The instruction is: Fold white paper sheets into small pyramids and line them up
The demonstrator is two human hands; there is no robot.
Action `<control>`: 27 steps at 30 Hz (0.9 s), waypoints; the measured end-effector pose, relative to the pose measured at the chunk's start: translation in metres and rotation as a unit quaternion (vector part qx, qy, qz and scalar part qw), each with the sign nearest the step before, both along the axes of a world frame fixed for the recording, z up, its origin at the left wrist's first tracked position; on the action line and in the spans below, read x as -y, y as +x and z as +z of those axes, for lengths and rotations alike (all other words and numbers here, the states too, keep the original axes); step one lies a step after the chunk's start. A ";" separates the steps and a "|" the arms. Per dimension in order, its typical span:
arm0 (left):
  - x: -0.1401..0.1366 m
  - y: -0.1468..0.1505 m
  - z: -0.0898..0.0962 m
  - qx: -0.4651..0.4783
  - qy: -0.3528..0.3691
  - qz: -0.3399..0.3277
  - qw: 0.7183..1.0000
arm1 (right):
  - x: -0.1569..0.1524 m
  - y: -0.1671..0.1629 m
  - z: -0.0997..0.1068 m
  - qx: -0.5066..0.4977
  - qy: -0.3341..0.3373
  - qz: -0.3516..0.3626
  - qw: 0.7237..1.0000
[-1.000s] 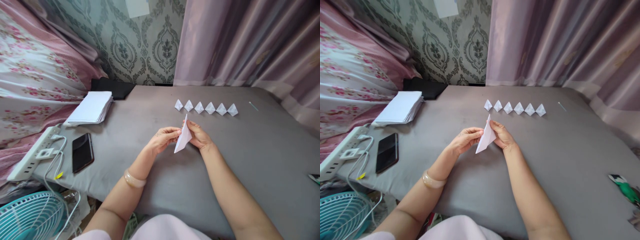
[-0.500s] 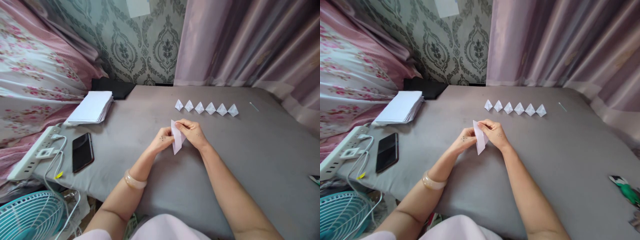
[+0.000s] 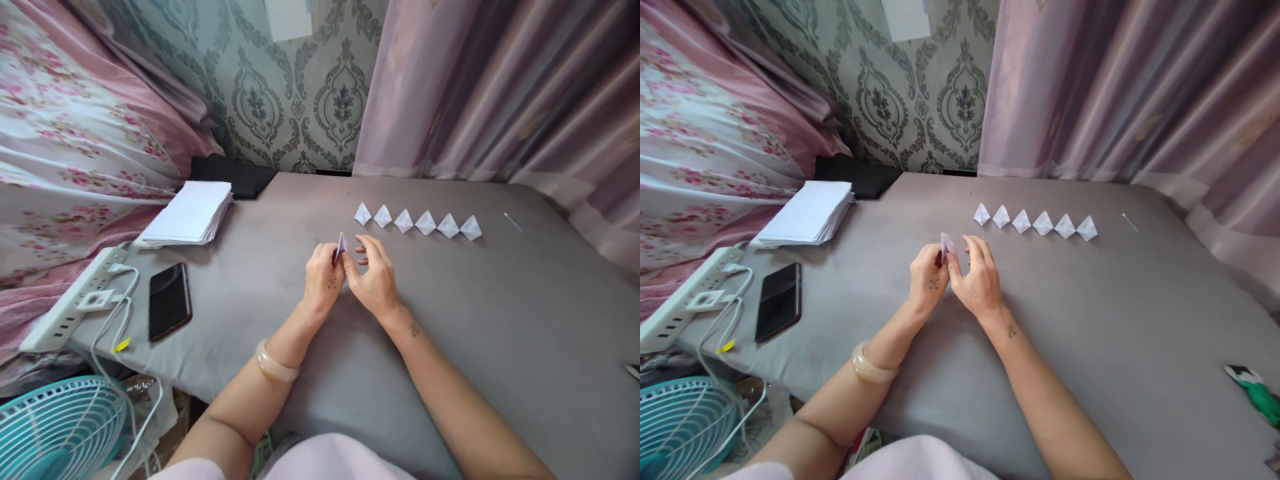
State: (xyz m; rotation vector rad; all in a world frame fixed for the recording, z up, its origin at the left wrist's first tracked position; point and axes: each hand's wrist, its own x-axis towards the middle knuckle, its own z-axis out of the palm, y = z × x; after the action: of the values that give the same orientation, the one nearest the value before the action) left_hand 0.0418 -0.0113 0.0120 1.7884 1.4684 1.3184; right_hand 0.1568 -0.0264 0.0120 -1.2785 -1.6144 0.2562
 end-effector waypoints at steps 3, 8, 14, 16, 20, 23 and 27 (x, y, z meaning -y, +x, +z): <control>0.002 0.002 0.001 -0.003 0.002 -0.006 1.000 | 0.002 0.001 -0.001 0.040 -0.003 -0.048 0.998; 0.002 0.004 -0.001 0.003 0.001 -0.023 1.000 | 0.002 0.006 -0.001 0.063 -0.109 -0.073 0.989; -0.009 0.001 -0.006 0.165 -0.137 -0.076 0.974 | 0.000 0.010 -0.010 0.086 -0.067 -0.052 0.993; -0.011 0.000 -0.005 0.223 -0.168 -0.104 0.955 | -0.001 0.012 -0.013 0.108 -0.063 -0.055 0.991; -0.014 -0.001 -0.001 0.330 -0.234 -0.119 0.907 | -0.002 0.018 -0.012 0.122 -0.038 -0.065 0.990; -0.015 -0.004 0.004 0.374 -0.272 -0.141 0.875 | -0.003 0.023 -0.008 0.128 -0.014 -0.044 0.991; -0.015 -0.009 0.011 0.389 -0.294 -0.165 0.857 | -0.003 0.026 -0.008 0.167 -0.005 0.012 0.986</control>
State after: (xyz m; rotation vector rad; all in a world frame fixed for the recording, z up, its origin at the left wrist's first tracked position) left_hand 0.0331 0.0040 0.0232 0.8764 0.8993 1.0524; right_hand 0.1833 -0.0231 0.0037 -1.3638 -1.9140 0.0646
